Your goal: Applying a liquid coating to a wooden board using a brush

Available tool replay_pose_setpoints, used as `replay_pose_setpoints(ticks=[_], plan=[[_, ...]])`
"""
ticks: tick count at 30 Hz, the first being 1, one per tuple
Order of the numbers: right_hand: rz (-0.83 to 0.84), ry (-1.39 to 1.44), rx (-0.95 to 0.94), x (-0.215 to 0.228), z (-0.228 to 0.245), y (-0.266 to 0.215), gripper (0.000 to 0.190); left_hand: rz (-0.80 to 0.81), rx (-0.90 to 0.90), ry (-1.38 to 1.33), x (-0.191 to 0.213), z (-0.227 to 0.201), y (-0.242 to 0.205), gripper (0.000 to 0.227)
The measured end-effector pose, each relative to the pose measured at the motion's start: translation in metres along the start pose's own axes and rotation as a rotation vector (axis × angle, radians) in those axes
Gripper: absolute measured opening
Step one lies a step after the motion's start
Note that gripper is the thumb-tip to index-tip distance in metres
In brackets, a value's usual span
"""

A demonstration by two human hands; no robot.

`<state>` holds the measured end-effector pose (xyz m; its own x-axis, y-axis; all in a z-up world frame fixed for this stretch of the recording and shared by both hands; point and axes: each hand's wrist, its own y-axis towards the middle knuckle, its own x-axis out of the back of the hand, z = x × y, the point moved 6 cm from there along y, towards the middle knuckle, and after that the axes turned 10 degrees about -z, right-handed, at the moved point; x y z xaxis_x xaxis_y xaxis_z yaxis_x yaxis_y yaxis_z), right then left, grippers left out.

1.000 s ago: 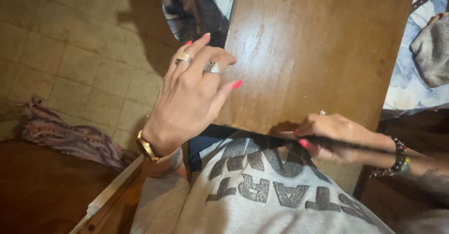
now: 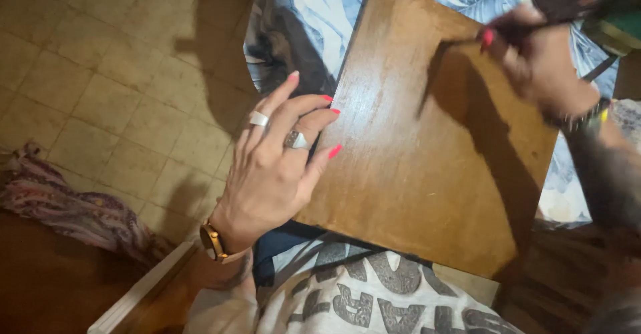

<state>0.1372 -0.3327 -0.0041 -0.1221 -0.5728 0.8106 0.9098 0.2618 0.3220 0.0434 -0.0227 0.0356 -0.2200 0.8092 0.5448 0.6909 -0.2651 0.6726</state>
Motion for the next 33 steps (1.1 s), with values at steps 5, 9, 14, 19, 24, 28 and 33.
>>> replay_pose_setpoints(ticks=[5,9,14,19,24,28,33], plan=[[0.265,0.086,0.171,-0.018,0.101,-0.051,0.011,-0.025,0.022,-0.016,0.004,0.007,0.0,0.021],[0.417,0.246,0.02,-0.024,0.088,-0.058,0.021,0.021,0.033,0.032,-0.007,0.012,-0.006,0.032],[0.154,0.114,-0.017,-0.013,0.038,-0.01,0.016,0.011,0.082,0.067,-0.016,0.024,-0.012,0.035],[0.099,-0.169,-0.101,-0.012,0.036,-0.016,0.015,0.022,0.068,0.01,-0.02,0.026,-0.013,0.035],[0.354,0.252,0.059,-0.029,0.098,-0.048,0.022,0.028,0.066,0.014,-0.023,0.03,-0.016,0.035],[0.297,0.311,-0.152,-0.033,0.056,-0.021,0.016,0.031,0.075,0.013,-0.024,0.032,-0.017,0.036],[0.037,-0.09,0.099,-0.015,0.034,0.022,0.017,0.019,0.068,0.028,-0.02,0.031,-0.016,0.036]])
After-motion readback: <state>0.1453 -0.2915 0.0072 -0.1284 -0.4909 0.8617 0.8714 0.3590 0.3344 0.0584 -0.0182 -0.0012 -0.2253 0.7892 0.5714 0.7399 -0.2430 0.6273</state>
